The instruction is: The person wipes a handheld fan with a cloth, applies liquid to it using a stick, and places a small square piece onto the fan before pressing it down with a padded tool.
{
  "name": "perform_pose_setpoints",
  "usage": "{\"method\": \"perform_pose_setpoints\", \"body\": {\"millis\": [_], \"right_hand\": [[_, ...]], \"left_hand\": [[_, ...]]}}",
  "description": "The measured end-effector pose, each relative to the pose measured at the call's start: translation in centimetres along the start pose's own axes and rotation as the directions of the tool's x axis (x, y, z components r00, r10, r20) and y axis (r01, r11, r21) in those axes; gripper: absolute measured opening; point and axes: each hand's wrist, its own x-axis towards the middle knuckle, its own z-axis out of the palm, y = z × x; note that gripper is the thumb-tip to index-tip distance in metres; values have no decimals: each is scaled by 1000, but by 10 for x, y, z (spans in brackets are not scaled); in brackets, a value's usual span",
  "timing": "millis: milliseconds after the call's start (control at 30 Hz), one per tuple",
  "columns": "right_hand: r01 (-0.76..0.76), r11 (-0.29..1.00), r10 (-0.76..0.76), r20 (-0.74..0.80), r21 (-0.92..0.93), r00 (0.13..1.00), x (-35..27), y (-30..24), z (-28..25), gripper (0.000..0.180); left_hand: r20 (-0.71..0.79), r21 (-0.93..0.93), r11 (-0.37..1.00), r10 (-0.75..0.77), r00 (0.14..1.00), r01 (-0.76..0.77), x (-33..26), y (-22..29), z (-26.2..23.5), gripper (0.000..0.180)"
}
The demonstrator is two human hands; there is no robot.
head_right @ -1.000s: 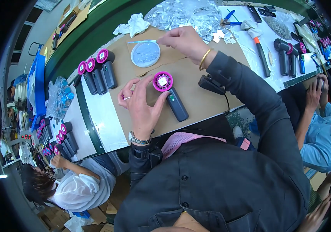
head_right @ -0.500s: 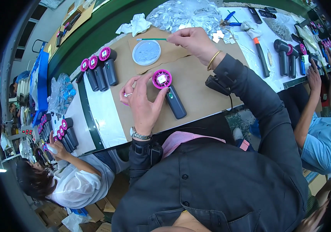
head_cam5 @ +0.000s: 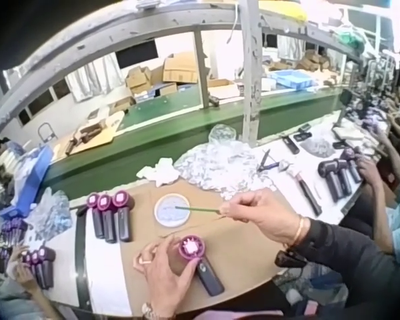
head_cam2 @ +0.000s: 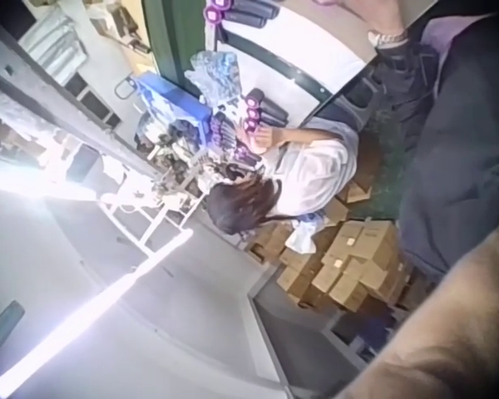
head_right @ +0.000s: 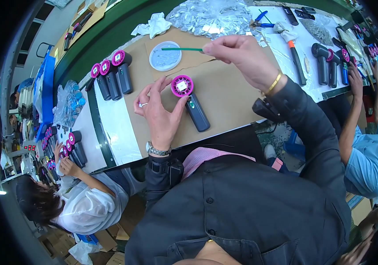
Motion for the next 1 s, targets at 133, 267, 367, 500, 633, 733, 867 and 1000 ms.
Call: {"method": "perform_pose_setpoints", "body": {"millis": [133, 267, 367, 500, 633, 733, 867, 1000], "right_hand": [[-28, 996, 26, -18, -90, 999, -30, 5, -4, 18], [-27, 990, 25, -19, -137, 1000, -46, 19, -6, 15], [26, 972, -23, 15, -232, 1000, -52, 28, -6, 14], [167, 883, -145, 83, -440, 986, -56, 32, -1, 13], [356, 711, -326, 163, -607, 931, -58, 33, 4, 14], [661, 315, -601, 395, -681, 695, -52, 33, 4, 24], [743, 23, -626, 570, -669, 532, -52, 30, 5, 30], [762, -154, -562, 690, -629, 455, -53, 33, 4, 34]], "left_hand": [[-7, -21, 1000, 4, 1000, -4, 0, -1, 1, 74], [-11, -11, 1000, 6, 1000, -6, 0, 0, 2, 75], [-9, 0, 1000, 5, 1000, -5, 0, 1, 2, 75], [-3, 9, 1000, 5, 1000, -5, 0, 0, 2, 75], [4, 11, 1000, 8, 1000, -8, -1, -3, 4, 75], [5, -12, 1000, 4, 1000, -4, -1, -4, 5, 75], [-8, -6, 1000, 13, 1000, -13, 1, 1, 2, 72], [-4, 6, 1000, 15, 1000, -15, 1, 0, 1, 73]]}}
